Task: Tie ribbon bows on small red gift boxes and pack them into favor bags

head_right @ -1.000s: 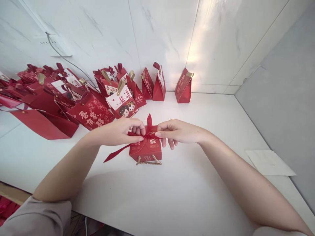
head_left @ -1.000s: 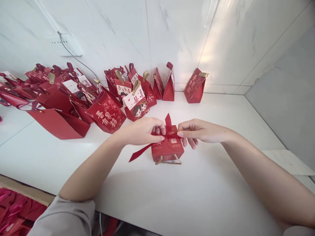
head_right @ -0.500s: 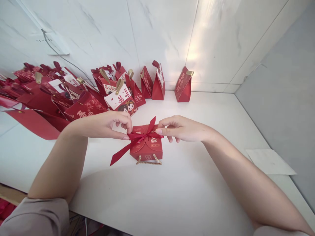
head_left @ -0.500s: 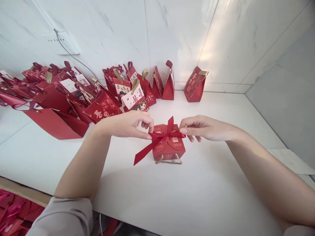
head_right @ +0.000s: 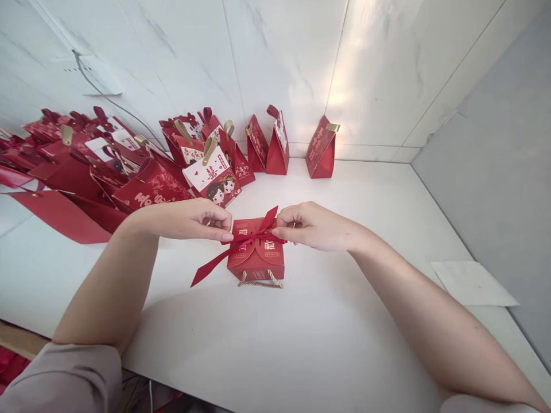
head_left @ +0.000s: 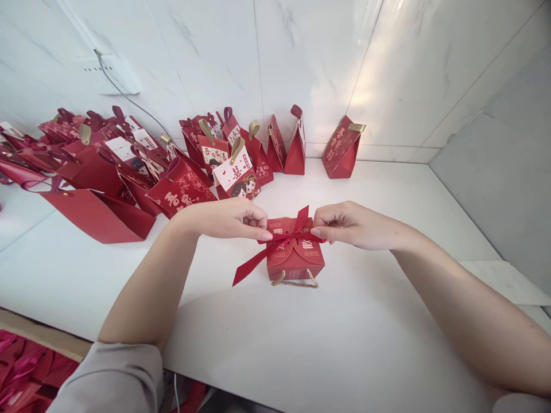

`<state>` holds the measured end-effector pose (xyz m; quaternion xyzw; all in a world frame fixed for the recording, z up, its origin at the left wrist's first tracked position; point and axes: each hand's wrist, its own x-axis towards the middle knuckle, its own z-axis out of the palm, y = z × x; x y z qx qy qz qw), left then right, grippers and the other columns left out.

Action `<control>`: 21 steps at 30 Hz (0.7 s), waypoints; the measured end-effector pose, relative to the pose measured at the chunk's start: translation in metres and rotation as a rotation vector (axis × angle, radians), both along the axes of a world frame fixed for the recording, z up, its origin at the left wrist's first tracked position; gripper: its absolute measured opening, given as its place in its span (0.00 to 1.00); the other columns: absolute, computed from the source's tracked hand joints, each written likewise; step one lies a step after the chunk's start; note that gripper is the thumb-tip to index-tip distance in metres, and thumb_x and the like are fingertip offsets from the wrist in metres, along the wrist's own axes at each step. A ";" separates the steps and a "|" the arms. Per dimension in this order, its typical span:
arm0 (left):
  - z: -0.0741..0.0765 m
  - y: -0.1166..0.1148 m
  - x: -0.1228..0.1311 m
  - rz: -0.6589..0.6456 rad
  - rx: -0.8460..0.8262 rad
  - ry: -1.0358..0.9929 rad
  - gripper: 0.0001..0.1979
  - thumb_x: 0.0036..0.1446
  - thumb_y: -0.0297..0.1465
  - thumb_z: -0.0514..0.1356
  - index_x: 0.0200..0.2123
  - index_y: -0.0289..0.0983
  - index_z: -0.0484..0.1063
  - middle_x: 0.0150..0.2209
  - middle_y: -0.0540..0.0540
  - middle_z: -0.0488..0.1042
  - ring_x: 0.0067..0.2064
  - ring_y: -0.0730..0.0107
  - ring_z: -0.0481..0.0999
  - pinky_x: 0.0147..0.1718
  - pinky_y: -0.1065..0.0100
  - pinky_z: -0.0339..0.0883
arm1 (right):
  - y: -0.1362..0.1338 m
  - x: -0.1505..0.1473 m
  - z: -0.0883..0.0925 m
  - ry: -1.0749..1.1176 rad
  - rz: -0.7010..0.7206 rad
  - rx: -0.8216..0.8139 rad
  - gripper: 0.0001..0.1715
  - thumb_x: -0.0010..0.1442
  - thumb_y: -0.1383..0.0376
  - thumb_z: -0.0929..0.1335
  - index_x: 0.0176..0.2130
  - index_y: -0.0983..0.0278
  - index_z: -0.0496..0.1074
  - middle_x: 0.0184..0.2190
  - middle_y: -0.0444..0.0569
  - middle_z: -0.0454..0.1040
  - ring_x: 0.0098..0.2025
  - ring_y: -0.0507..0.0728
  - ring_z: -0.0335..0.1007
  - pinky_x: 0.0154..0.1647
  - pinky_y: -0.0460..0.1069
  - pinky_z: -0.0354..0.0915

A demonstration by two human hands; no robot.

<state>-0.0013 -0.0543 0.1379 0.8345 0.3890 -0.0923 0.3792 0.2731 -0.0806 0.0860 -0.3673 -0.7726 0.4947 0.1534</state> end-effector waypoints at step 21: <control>-0.015 -0.015 0.025 0.220 0.410 -0.221 0.18 0.56 0.47 0.59 0.32 0.38 0.71 0.33 0.48 0.70 0.35 0.68 0.69 0.33 0.68 0.60 | -0.010 0.000 0.012 -0.159 0.040 -0.072 0.24 0.61 0.45 0.64 0.28 0.61 0.65 0.25 0.43 0.69 0.27 0.53 0.65 0.28 0.49 0.58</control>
